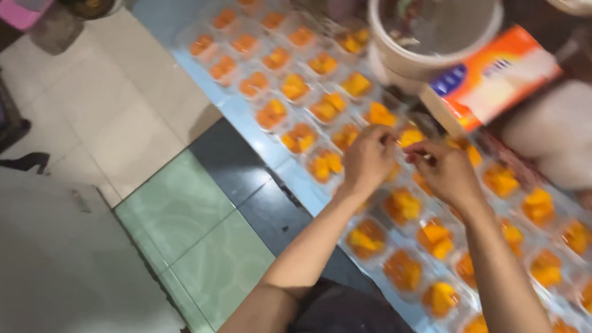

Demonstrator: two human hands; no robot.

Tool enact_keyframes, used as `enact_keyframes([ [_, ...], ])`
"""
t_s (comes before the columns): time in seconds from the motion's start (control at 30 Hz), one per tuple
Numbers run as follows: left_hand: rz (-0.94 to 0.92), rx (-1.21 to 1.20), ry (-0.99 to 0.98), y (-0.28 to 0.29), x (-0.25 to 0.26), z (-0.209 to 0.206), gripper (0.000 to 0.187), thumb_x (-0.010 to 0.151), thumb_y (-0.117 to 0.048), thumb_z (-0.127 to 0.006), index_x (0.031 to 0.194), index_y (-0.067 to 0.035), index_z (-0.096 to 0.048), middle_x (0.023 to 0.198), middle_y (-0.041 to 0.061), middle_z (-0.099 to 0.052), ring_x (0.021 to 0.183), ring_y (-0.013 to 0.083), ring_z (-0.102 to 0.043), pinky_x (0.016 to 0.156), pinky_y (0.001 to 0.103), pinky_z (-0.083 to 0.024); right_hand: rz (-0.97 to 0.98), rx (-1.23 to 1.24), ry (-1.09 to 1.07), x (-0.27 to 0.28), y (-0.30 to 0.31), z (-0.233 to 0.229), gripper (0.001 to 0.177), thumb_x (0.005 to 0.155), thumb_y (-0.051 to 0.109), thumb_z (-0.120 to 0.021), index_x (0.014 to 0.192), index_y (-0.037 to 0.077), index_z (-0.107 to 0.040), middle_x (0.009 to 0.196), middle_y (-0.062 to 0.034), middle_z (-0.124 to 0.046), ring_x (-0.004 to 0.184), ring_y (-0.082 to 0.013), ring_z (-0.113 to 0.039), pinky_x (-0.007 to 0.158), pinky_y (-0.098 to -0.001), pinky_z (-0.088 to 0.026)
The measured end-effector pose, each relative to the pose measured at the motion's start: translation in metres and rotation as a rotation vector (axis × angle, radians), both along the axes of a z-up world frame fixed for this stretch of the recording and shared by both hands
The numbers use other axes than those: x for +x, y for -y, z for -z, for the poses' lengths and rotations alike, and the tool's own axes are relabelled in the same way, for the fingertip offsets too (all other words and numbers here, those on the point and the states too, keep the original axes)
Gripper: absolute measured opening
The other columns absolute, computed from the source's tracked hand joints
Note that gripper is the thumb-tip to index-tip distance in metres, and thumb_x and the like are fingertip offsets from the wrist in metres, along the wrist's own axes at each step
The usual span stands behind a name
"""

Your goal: The person cuts mangoes into small pieces using a knife and places them into clear plastic containers arranged on a table. The person repeatedly slices mango halves and distributes the pieces across many containers.

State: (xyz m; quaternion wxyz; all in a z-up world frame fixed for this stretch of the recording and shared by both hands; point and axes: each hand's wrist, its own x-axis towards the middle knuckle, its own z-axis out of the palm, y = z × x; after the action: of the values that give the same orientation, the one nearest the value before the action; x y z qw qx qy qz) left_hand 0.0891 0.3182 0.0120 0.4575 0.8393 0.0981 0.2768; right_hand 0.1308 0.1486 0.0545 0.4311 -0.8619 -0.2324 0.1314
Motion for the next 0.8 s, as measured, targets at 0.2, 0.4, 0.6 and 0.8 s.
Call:
enact_keyframes([
  [0.2,-0.279,-0.03,-0.1,-0.163,0.009,0.015,0.011,0.089,-0.015,-0.068,0.098,-0.011,-0.071,0.098,0.009,-0.073,0.092,0.0308,-0.071,0.079,0.042,-0.056,-0.206,-0.072,0.185,0.071,-0.188,0.016,0.022,0.09,0.013,-0.068,0.109,0.009,-0.077,0.102,-0.0137,-0.077,0.089,-0.0275,-0.075,0.079,-0.0389,-0.058],
  [0.4,-0.342,-0.055,-0.188,-0.252,0.011,0.031,0.011,0.087,-0.013,-0.069,0.097,-0.011,-0.071,0.098,0.009,-0.073,0.091,0.0306,-0.071,0.078,0.041,-0.055,-0.202,-0.217,0.414,0.133,-0.334,0.063,0.021,0.087,0.018,-0.069,0.105,0.014,-0.079,0.104,-0.0127,-0.076,0.094,-0.0342,-0.072,0.081,-0.0475,-0.056],
  [0.6,-0.3,-0.067,-0.211,-0.275,0.017,0.037,0.009,0.089,-0.014,-0.069,0.097,-0.011,-0.073,0.095,0.008,-0.075,0.09,0.0309,-0.072,0.077,0.042,-0.056,-0.292,-0.653,0.556,0.165,-0.404,0.122,0.02,0.084,0.018,-0.066,0.102,0.013,-0.074,0.103,-0.0157,-0.076,0.093,-0.0334,-0.074,0.076,-0.0471,-0.058],
  [0.8,-0.186,-0.043,-0.147,-0.285,0.032,0.049,0.011,0.09,-0.011,-0.068,0.1,-0.008,-0.072,0.097,0.011,-0.075,0.09,0.031,-0.072,0.079,0.04,-0.056,-0.232,-0.624,0.627,0.192,-0.428,0.186,0.017,0.091,0.016,-0.061,0.101,0.012,-0.074,0.097,-0.0133,-0.077,0.089,-0.0312,-0.076,0.073,-0.0465,-0.059],
])
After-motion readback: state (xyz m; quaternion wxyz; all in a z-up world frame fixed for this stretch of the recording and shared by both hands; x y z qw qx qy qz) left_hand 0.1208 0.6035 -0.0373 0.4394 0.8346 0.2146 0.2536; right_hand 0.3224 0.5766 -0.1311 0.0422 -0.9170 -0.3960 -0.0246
